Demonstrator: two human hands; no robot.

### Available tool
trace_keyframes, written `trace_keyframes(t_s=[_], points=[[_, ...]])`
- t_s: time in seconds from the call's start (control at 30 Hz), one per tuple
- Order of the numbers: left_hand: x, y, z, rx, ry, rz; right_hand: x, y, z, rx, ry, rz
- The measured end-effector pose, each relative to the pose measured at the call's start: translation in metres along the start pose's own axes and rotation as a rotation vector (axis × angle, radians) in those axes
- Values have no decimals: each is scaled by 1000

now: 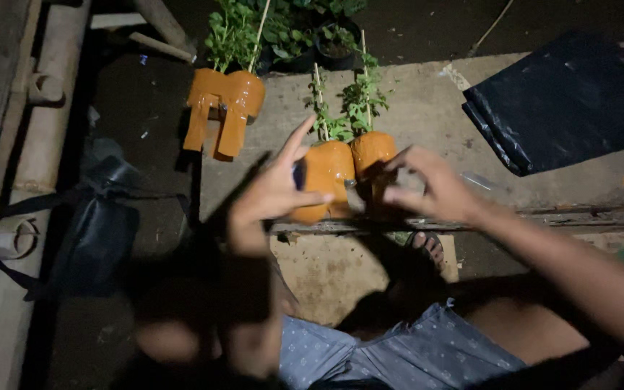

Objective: The person wraps orange tape around the base of two small potted plants to secure them. They pull tape from a roll, wrap it around the pots, and press it down to adhere.

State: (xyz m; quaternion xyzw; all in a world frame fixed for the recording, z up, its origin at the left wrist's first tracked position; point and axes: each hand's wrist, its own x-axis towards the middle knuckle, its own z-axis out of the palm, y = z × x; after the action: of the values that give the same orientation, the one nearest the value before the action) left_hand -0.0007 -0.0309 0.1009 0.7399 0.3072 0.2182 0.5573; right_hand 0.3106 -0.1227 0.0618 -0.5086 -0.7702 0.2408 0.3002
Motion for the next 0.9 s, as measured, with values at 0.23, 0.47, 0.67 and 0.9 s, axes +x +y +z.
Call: trace_keyframes(t_s=[0.23, 0.47, 0.67, 0.9], points=[[45, -27, 113, -812, 193, 44, -50, -13, 22, -297, -54, -289], [61, -72, 120, -213, 558, -84, -116, -3, 66, 280, -289, 460], [104, -81, 111, 312, 501, 540, -116, -1, 83, 701, -208, 663], [123, -89, 115, 438, 535, 126, -102, -5, 77, 1003, -99, 861]])
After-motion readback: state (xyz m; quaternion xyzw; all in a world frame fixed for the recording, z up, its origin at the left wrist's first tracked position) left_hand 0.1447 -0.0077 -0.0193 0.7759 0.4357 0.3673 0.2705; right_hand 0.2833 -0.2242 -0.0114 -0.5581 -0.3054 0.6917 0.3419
